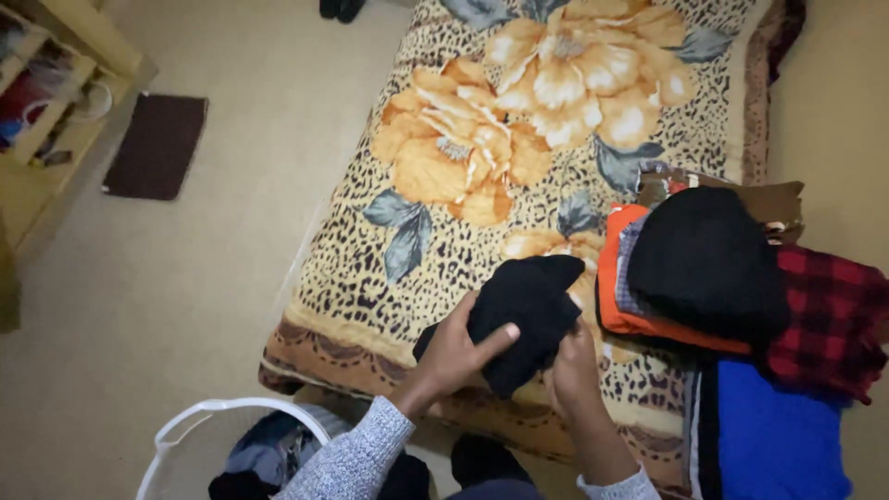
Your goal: Folding a red and black flannel shirt and a black t-shirt.
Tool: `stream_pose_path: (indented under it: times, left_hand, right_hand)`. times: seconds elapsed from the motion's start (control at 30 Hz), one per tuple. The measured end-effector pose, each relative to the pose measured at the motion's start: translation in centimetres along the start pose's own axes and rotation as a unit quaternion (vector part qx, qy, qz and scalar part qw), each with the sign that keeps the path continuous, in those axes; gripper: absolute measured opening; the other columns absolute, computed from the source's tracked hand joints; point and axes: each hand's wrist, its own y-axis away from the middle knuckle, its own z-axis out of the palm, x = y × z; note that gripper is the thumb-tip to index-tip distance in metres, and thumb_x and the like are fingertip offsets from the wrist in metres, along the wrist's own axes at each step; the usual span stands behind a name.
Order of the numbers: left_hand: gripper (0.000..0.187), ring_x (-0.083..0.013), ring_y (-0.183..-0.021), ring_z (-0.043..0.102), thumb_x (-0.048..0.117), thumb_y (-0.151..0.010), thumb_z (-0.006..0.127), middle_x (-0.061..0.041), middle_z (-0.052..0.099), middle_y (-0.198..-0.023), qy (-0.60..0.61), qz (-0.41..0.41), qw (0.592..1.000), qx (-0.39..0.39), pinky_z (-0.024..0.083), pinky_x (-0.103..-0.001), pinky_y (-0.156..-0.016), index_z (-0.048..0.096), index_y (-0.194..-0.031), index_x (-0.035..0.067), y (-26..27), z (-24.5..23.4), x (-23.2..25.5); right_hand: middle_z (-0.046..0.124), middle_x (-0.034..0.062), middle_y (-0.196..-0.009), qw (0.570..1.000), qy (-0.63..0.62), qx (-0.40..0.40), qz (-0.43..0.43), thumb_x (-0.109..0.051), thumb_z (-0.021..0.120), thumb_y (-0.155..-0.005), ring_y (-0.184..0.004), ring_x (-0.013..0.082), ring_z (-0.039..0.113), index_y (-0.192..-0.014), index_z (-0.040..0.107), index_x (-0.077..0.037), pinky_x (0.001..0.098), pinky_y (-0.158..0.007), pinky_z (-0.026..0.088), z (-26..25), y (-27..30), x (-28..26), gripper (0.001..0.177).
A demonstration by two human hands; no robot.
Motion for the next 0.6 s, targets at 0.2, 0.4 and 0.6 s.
stream_pose_path:
  times: [0.2,0.4,0.6]
  left_hand:
    - [0.078,-0.0407,-0.109,0.067,0.022,-0.072,0.083,-0.025,0.069,-0.115,-0.196,0.029,0.98,-0.03,0.053,-0.047,-0.089,0.048,-0.14,0.006,0.2,0.7,0.7]
    - [0.059,-0.0431,-0.096,0.07,-0.002,-0.07,0.062,-0.025,0.073,-0.099,-0.273,-0.004,0.955,0.119,0.055,-0.049,-0.083,0.065,-0.127,0.014,-2.4,0.1,-3.7]
    - [0.04,-0.0322,-0.091,0.074,-0.003,-0.077,0.056,-0.02,0.077,-0.096,-0.158,0.001,0.953,0.257,0.057,-0.04,-0.081,0.071,-0.114,0.005,-5.9,-3.5,-7.6]
  right_hand:
    - [0.069,0.0142,-0.125,0.97,-0.204,-0.107,0.082,-0.017,0.048,-0.104,-0.111,0.028,0.069,-0.132,0.06,-0.004,0.0445,-0.1,0.055,-4.5,-5.9,-1.1,0.034]
    - [0.072,0.0128,-0.118,0.948,-0.233,-0.166,0.14,-0.029,0.054,-0.105,-0.102,0.026,0.072,-0.129,0.064,-0.007,0.0432,-0.094,0.057,-2.0,-7.3,-4.7,0.034]
    - [0.071,0.0133,-0.123,0.959,-0.207,-0.171,0.085,-0.026,0.056,-0.106,-0.109,0.0259,0.071,-0.132,0.061,-0.004,0.0419,-0.1,0.056,2.1,-4.4,-11.7,0.034]
